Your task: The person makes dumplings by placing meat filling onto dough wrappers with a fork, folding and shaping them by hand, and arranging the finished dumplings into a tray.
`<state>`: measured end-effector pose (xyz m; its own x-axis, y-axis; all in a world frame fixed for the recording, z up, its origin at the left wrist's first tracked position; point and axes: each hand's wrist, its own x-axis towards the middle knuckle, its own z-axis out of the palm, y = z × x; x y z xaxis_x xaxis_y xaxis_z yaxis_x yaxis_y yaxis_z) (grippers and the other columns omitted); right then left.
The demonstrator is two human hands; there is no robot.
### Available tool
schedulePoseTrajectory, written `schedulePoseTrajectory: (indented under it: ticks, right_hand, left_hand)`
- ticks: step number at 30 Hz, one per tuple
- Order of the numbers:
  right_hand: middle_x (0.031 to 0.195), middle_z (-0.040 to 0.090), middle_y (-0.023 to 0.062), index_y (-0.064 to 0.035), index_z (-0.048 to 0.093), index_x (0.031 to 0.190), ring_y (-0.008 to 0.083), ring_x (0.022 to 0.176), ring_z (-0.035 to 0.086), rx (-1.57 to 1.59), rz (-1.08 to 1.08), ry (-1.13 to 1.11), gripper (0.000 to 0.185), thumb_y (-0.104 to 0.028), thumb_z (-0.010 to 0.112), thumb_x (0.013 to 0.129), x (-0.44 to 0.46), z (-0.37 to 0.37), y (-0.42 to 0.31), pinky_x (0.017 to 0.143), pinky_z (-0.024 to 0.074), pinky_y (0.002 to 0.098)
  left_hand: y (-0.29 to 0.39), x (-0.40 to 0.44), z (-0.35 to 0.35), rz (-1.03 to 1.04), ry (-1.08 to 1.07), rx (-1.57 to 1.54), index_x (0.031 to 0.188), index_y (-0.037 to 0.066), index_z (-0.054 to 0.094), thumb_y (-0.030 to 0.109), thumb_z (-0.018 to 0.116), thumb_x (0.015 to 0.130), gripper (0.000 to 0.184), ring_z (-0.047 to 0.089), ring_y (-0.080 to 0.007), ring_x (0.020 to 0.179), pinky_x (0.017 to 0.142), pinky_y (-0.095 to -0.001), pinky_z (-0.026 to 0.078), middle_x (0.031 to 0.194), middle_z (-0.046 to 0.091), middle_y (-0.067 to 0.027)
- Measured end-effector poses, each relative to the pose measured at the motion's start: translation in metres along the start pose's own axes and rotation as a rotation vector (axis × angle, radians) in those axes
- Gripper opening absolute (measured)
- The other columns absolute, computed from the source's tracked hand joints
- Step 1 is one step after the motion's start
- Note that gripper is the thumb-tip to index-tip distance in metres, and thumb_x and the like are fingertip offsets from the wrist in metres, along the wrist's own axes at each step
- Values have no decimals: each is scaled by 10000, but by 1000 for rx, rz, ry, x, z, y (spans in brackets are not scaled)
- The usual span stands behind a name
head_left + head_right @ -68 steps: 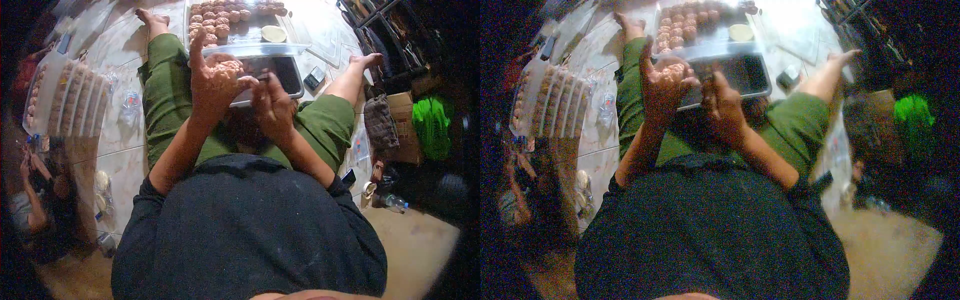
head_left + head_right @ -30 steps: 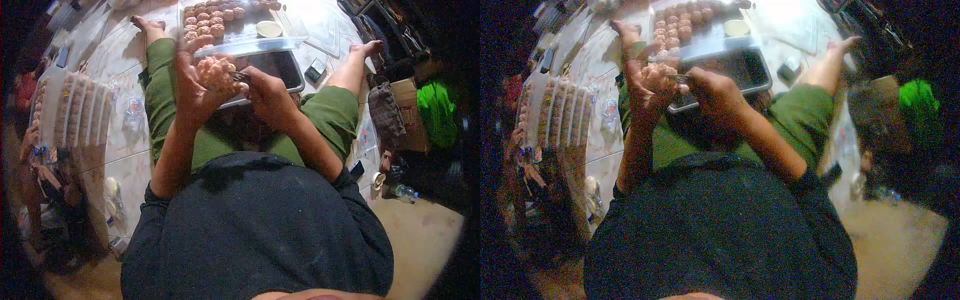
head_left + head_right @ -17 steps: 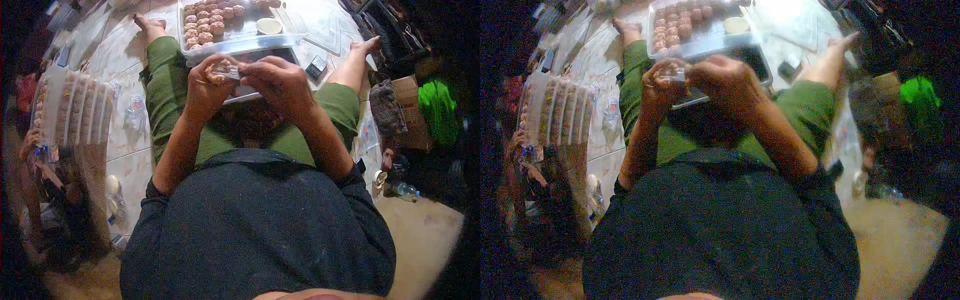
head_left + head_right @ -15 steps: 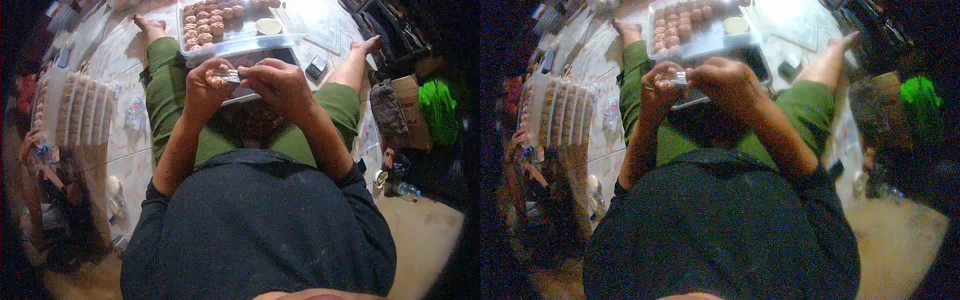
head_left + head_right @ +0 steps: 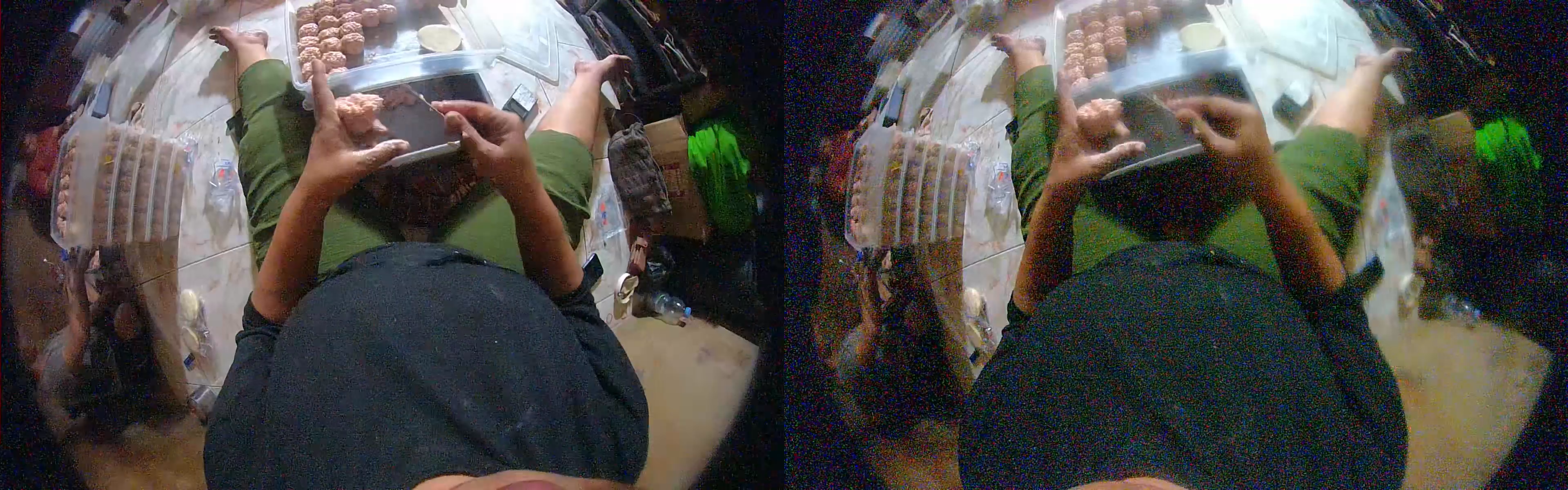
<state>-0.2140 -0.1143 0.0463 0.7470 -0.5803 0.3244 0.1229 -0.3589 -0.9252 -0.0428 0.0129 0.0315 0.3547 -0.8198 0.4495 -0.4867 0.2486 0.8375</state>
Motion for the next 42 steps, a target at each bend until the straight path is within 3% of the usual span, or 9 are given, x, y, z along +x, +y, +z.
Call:
schedulePoseTrajectory:
  ticks: [1, 4, 8, 9, 16, 34, 37, 40, 42]
  right_hand:
    - [886, 638, 72, 27, 601, 1036, 98, 722, 578, 181, 269, -33, 227, -126, 543, 879, -6, 3, -4, 588, 471, 217]
    - [939, 629, 78, 19, 578, 1079, 84, 738, 578, 459, 453, -54, 243, -106, 542, 873, -19, 24, 0, 598, 473, 197]
    - [1019, 634, 80, 1, 598, 1073, 115, 916, 571, 378, 271, -110, 275, -69, 603, 807, -23, 48, -3, 833, 441, 251]
    - [968, 648, 97, -16, 618, 1034, 156, 878, 607, 327, 50, -65, 266, -34, 630, 768, -19, 55, 0, 772, 483, 274]
    - [872, 638, 116, -41, 649, 911, 198, 740, 640, -510, -604, -10, 191, -37, 678, 723, 4, 39, -17, 676, 526, 287]
    - [883, 636, 83, -11, 627, 942, 129, 750, 598, -330, -208, -30, 156, -25, 606, 789, 8, 23, -25, 651, 483, 245]
    - [931, 634, 71, 4, 601, 1004, 99, 786, 578, -155, -171, 84, 198, -24, 570, 810, 16, 10, -16, 698, 471, 235]
    - [930, 631, 78, 27, 546, 1110, 101, 795, 569, -233, -100, 86, 292, -35, 542, 825, 21, -15, -13, 721, 463, 238]
    - [925, 630, 84, 23, 541, 1126, 101, 785, 570, -359, 55, 54, 313, -32, 550, 818, 20, -34, 5, 711, 466, 243]
  left_hand:
    - [-2, -1, 0, -108, 17, -225, 1338, 48, -221, 83, 702, 718, 1112, 596, -185, 725, 696, -298, 500, 659, 570, -62]
    - [-8, -1, 6, 41, 111, 160, 1352, 39, -181, 84, 693, 724, 1077, 597, -198, 654, 658, -298, 503, 672, 574, -92]
    - [5, -4, -2, -2, 174, 497, 1335, -1, 270, 130, 699, 705, 773, 604, -185, 642, 618, -287, 494, 738, 614, -131]
    - [13, 0, -8, 69, 131, 526, 1100, -15, 525, 101, 717, 674, 481, 602, -142, 668, 621, -267, 487, 778, 633, -101]
    - [20, -2, -10, -193, 101, -297, 896, 34, 576, 67, 731, 656, 287, 563, -73, 684, 619, -234, 471, 746, 609, -17]
    - [-7, -7, 0, 127, 83, 419, 681, 24, 527, 138, 772, 602, 282, 578, -255, 613, 573, -302, 477, 663, 561, -100]
    - [-7, -5, 0, 83, 14, 511, 944, 18, 542, 142, 778, 613, 425, 573, -207, 624, 606, -291, 481, 646, 552, -69]
    - [-13, -10, -4, -145, 56, -49, 1309, 30, 264, 145, 777, 636, 854, 559, -148, 661, 637, -279, 484, 699, 567, -53]
    - [-20, -10, -10, -73, 46, 148, 1367, 39, -98, 143, 769, 652, 1128, 543, -127, 716, 738, -277, 475, 800, 578, -80]
